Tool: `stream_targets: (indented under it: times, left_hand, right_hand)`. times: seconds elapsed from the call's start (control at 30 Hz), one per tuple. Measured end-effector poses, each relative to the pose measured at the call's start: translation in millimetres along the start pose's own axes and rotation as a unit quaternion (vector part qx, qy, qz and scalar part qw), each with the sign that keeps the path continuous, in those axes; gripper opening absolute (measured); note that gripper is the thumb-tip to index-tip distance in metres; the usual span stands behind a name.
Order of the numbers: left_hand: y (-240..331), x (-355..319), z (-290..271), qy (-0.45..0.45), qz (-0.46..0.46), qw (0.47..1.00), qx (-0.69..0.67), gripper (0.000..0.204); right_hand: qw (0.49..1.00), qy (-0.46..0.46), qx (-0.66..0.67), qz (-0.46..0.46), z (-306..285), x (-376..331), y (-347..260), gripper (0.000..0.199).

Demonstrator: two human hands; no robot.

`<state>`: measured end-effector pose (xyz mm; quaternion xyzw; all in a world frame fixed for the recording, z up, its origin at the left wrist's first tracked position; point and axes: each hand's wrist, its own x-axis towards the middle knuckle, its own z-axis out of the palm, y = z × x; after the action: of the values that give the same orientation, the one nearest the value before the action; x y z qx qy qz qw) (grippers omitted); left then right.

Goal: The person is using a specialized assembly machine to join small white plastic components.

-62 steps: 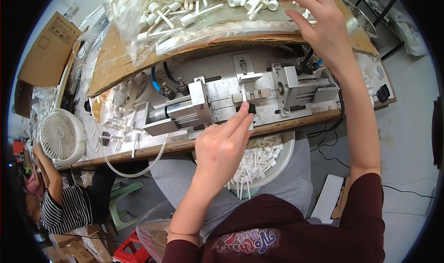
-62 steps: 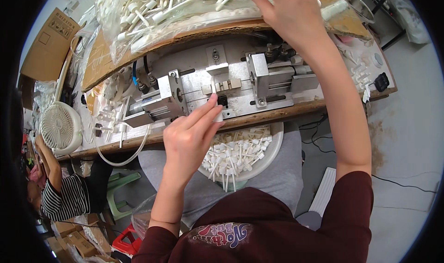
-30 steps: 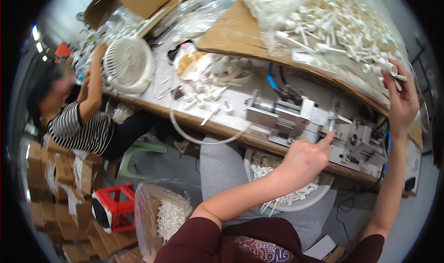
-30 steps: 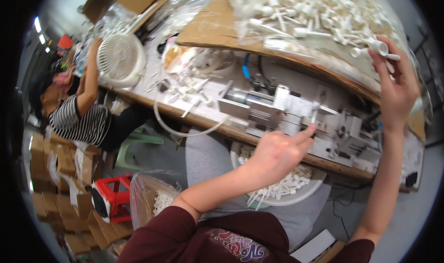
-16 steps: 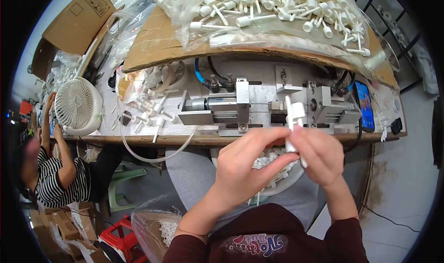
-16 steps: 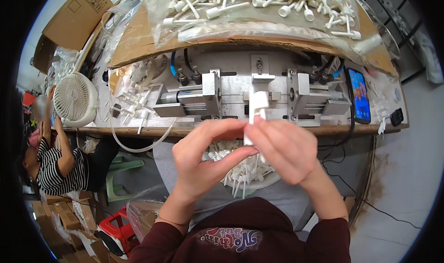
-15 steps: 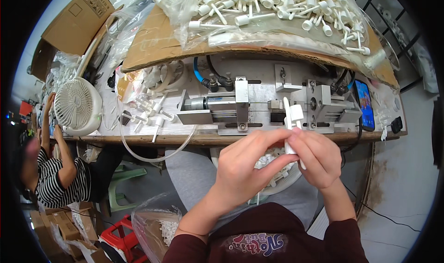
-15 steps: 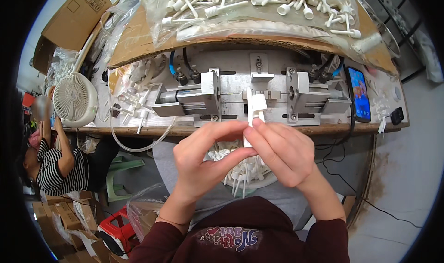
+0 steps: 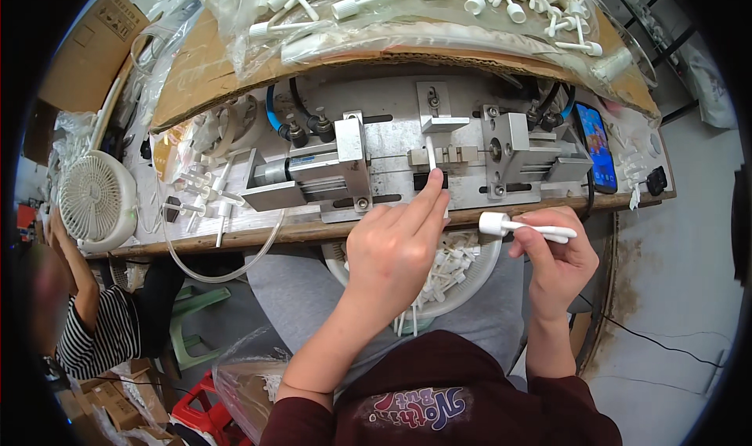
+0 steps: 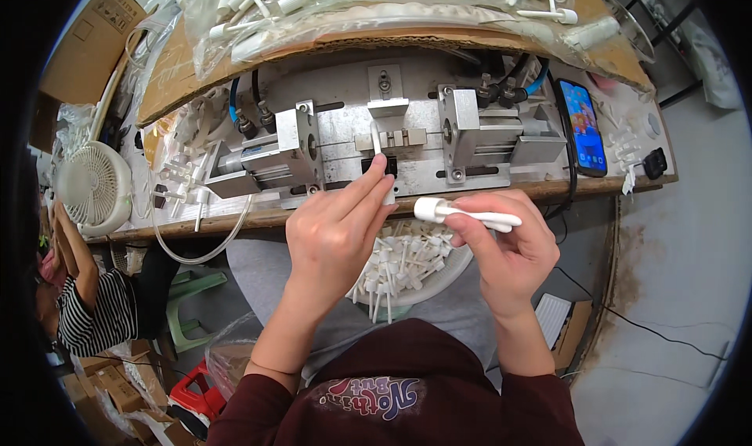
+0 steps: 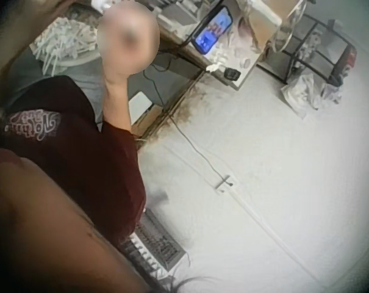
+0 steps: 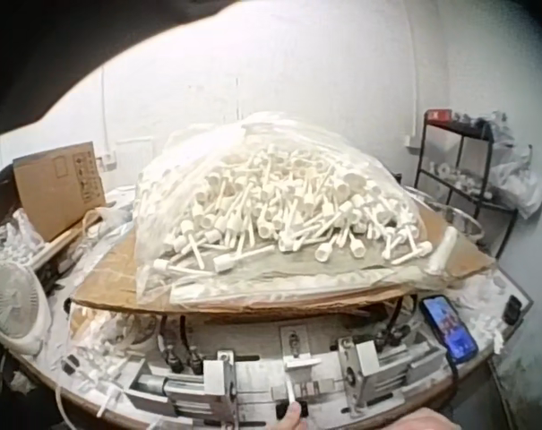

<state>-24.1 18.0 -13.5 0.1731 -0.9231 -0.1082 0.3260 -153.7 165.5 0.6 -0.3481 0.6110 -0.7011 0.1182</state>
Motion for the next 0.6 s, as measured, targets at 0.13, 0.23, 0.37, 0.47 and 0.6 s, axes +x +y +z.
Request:
stream_targets:
  times: [0.13, 0.23, 0.37, 0.47, 0.6]
  left_hand:
    - [-0.3, 13.6, -7.4, -0.038, -0.007, 0.999, 0.01, 0.028]
    - [-1.0, 15.8, -10.2, -0.043, -0.015, 0.999, -0.007, 0.026]
    - [-1.8, 15.6, -9.3, -0.042, -0.021, 0.999, -0.017, 0.026]
    - [-3.1, 15.9, -9.3, -0.052, -0.014, 0.998, -0.009, 0.025]
    - [-4.6, 14.8, -18.7, -0.062, -0.028, 0.989, -0.129, 0.032]
  right_hand:
    - [0.995, -0.039, 0.031, 0.087, -1.8, -2.5, -4.0, 0.015]
    - [0.983, -0.059, 0.071, 0.158, -6.2, 2.5, -1.3, 0.012]
    - [0.951, -0.085, 0.171, 0.243, -11.0, 8.3, 5.7, 0.008]
    - [0.94, -0.085, 0.199, 0.265, -12.7, 7.5, 6.2, 0.008]
    - [0.94, -0.066, 0.196, 0.271, -11.9, 9.8, 8.8, 0.008]
